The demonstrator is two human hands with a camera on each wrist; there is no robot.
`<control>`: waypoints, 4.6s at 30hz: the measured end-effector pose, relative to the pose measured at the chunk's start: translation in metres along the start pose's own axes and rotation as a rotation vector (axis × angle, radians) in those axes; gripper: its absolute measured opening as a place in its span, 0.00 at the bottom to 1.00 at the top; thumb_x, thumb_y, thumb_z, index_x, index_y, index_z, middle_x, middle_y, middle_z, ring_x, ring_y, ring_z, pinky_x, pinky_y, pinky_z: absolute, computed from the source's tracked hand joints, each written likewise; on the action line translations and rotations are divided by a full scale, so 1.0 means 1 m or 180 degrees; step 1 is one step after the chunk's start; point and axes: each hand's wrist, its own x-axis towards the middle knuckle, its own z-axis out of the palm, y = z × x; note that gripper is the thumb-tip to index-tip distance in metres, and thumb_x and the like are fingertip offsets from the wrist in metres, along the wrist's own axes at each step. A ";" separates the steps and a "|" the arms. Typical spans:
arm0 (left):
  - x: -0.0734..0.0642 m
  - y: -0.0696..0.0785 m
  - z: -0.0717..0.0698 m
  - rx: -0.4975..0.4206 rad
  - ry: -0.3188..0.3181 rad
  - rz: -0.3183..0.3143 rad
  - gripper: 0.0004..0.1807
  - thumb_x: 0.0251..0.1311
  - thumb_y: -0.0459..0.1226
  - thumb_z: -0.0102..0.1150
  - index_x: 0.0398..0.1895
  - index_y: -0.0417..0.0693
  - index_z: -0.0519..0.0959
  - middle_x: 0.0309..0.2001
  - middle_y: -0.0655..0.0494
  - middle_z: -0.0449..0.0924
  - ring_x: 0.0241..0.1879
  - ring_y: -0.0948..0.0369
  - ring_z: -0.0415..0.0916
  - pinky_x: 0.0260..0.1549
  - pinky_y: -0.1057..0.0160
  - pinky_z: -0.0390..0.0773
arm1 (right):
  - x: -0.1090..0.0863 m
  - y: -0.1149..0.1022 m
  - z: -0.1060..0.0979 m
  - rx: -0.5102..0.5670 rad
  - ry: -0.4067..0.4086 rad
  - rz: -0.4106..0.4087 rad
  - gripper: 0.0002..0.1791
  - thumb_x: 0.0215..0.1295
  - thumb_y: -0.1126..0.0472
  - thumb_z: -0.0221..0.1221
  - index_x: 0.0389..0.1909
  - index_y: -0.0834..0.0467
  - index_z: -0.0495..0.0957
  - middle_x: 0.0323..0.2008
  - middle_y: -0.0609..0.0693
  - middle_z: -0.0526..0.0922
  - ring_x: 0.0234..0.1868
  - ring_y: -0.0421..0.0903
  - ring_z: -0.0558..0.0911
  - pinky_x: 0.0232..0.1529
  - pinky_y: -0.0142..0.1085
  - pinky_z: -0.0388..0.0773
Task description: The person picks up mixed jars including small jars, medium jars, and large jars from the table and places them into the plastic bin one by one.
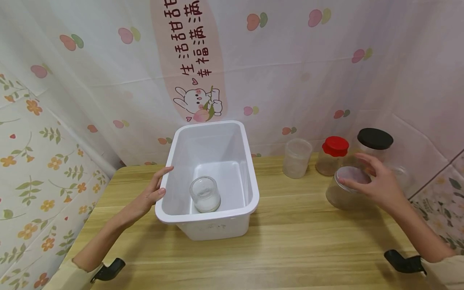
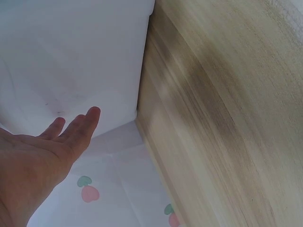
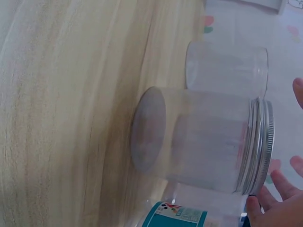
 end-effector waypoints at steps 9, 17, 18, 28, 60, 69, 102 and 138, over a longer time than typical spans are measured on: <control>0.001 -0.001 0.000 0.0017 -0.0003 0.0002 0.32 0.80 0.46 0.42 0.80 0.57 0.44 0.73 0.28 0.48 0.61 0.29 0.60 0.49 0.57 0.76 | -0.001 0.006 0.003 -0.0040 -0.0045 -0.0018 0.53 0.57 0.57 0.75 0.79 0.56 0.55 0.73 0.68 0.58 0.64 0.78 0.63 0.56 0.17 0.51; 0.001 -0.002 0.001 -0.0013 -0.0023 0.0054 0.32 0.80 0.47 0.41 0.80 0.56 0.43 0.72 0.26 0.49 0.59 0.28 0.61 0.48 0.55 0.77 | -0.003 0.015 0.006 -0.0039 0.0030 -0.0160 0.53 0.55 0.59 0.76 0.78 0.59 0.57 0.71 0.68 0.62 0.67 0.71 0.64 0.52 0.12 0.51; 0.001 -0.002 0.001 -0.0013 -0.0020 0.0048 0.32 0.80 0.47 0.41 0.80 0.57 0.43 0.72 0.26 0.48 0.59 0.28 0.61 0.48 0.55 0.78 | -0.003 0.016 0.007 -0.0026 0.0057 -0.0205 0.53 0.54 0.60 0.77 0.77 0.60 0.58 0.71 0.68 0.63 0.70 0.62 0.64 0.52 0.12 0.52; 0.000 -0.003 0.000 -0.0015 -0.0026 0.0004 0.33 0.80 0.47 0.41 0.80 0.58 0.42 0.72 0.27 0.48 0.61 0.29 0.61 0.49 0.55 0.77 | -0.002 0.021 0.012 0.0091 0.0141 -0.0249 0.51 0.53 0.63 0.77 0.75 0.65 0.60 0.67 0.69 0.65 0.66 0.37 0.64 0.53 0.12 0.53; 0.000 -0.003 0.000 -0.0018 0.0002 -0.0036 0.33 0.79 0.50 0.41 0.80 0.59 0.42 0.75 0.30 0.43 0.64 0.30 0.58 0.51 0.38 0.72 | -0.018 0.039 0.026 0.0301 0.0176 0.0133 0.51 0.59 0.61 0.73 0.80 0.54 0.55 0.74 0.63 0.56 0.57 0.35 0.62 0.46 0.15 0.56; 0.001 -0.006 -0.001 0.0021 0.0017 -0.0038 0.33 0.79 0.49 0.42 0.80 0.58 0.43 0.75 0.32 0.44 0.62 0.30 0.59 0.51 0.49 0.75 | -0.017 0.040 0.025 0.0448 0.0153 0.0205 0.47 0.60 0.62 0.73 0.77 0.56 0.59 0.62 0.59 0.62 0.50 0.42 0.66 0.41 0.19 0.63; 0.000 -0.004 0.001 0.0038 0.0031 -0.0008 0.33 0.79 0.49 0.41 0.80 0.58 0.43 0.75 0.30 0.44 0.63 0.29 0.58 0.50 0.52 0.75 | -0.014 0.032 0.020 0.0676 0.0004 0.0265 0.41 0.62 0.64 0.71 0.74 0.48 0.63 0.58 0.52 0.64 0.48 0.35 0.68 0.40 0.19 0.68; 0.001 -0.005 0.001 -0.0010 0.0015 -0.0038 0.33 0.79 0.50 0.40 0.80 0.57 0.43 0.75 0.30 0.43 0.64 0.30 0.55 0.52 0.53 0.73 | 0.002 -0.015 0.039 0.0992 -0.0286 -0.0016 0.42 0.61 0.70 0.70 0.74 0.55 0.62 0.60 0.51 0.64 0.52 0.38 0.70 0.42 0.22 0.73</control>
